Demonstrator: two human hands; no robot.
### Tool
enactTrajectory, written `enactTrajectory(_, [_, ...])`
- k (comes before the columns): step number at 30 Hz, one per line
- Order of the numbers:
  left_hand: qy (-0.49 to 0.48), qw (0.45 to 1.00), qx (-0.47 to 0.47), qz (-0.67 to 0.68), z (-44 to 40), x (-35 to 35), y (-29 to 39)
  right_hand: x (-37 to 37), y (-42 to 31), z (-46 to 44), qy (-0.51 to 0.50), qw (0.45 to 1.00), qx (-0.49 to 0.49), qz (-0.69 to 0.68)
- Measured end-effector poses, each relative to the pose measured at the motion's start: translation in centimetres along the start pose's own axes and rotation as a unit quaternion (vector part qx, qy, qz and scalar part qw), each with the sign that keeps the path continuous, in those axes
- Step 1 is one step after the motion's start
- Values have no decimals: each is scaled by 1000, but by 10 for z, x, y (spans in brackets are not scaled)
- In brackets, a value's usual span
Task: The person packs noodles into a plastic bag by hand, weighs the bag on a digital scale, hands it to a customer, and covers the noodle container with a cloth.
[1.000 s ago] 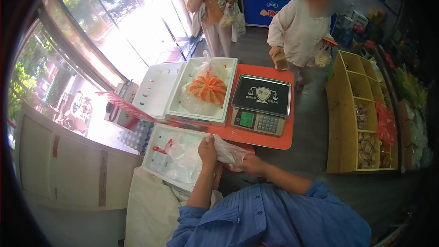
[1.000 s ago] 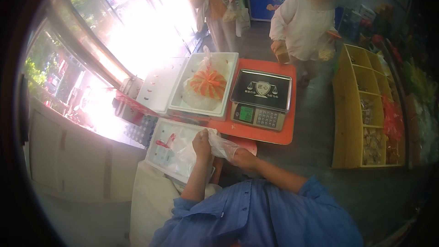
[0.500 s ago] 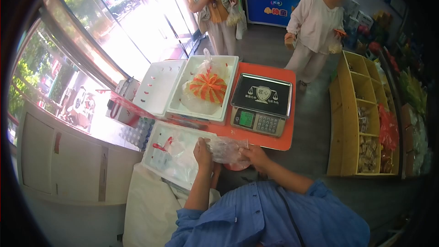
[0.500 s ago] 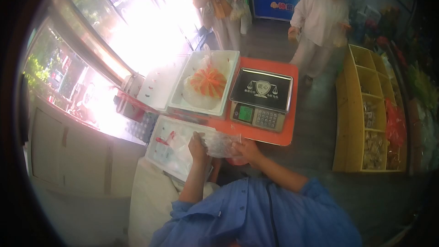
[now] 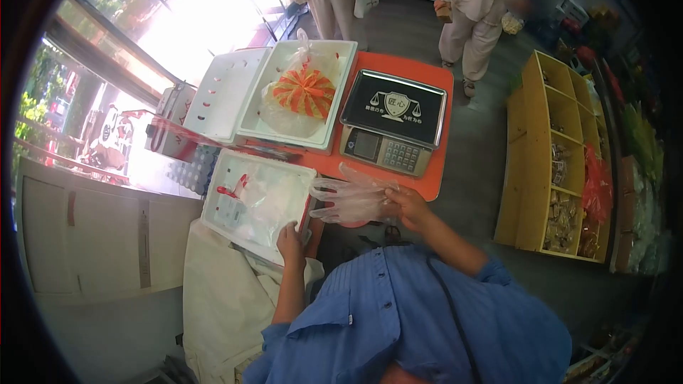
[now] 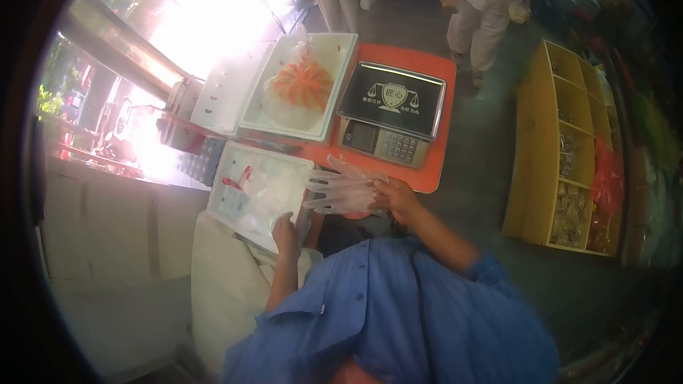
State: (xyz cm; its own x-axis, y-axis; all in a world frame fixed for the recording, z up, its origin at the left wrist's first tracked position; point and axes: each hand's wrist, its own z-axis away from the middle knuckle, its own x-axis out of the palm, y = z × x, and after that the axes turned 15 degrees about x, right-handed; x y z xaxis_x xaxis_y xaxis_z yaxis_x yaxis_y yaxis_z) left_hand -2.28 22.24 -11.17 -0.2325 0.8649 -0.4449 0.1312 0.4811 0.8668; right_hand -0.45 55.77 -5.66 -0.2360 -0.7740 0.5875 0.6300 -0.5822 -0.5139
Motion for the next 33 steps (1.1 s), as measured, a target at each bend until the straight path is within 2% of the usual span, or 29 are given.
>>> enactTrajectory(1, [0,1000,-19,-25,10,-5,-4,-9,-5,-1,6,1000,25,-7])
enactTrajectory(2, [15,985,-165,47,15,-9,-5,-15,-28,-8,13,1000,19,-11])
enactTrajectory(3, [20,993,-111,29,21,-9,-19,-15,-59,-19,13,1000,10,-11])
enactTrajectory(4, [32,991,-123,38,27,-13,-22,-10,-76,-27,15,1000,12,-15])
enactTrajectory(5, [44,989,-134,48,34,-18,-25,11,-124,-29,37,998,-9,-42])
enactTrajectory(6, [57,986,-146,57,40,-22,-27,11,-170,-50,-12,997,-70,-42])
enactTrajectory(8, [98,946,-291,105,41,-27,7,27,-264,-91,53,983,-174,0])
enactTrajectory(10, [106,947,-276,126,46,-28,3,47,-340,-113,83,962,-261,6])
enactTrajectory(11, [111,948,-272,125,46,-31,6,56,-375,-124,133,962,-237,37])
enactTrajectory(13, [134,945,-266,138,52,-38,6,65,-420,-156,216,887,-395,97])
enactTrajectory(16, [160,946,-258,112,69,-41,-4,95,-387,-137,232,858,-359,284])
enactTrajectory(17, [165,940,-274,118,74,-44,-7,113,-352,-116,214,849,-355,327])
enactTrajectory(19, [171,928,-304,132,86,-45,-16,122,-279,-107,129,849,-329,393])
enactTrajectory(21, [171,924,-310,143,93,-45,-21,115,-192,-118,37,867,-251,429])
enactTrajectory(22, [170,923,-313,147,92,-43,-23,107,-148,-127,-6,881,-198,430])
enactTrajectory(23, [168,924,-312,145,90,-42,-20,99,-110,-137,-85,923,-120,354])
enactTrajectory(25, [162,925,-313,143,80,-35,-6,90,-56,-146,-88,908,-97,397])
enactTrajectory(27, [143,933,-299,138,66,-29,8,94,-50,-103,-122,935,-6,332])
enactTrajectory(33, [102,949,-257,154,36,-9,29,71,-31,-85,-109,965,44,235])
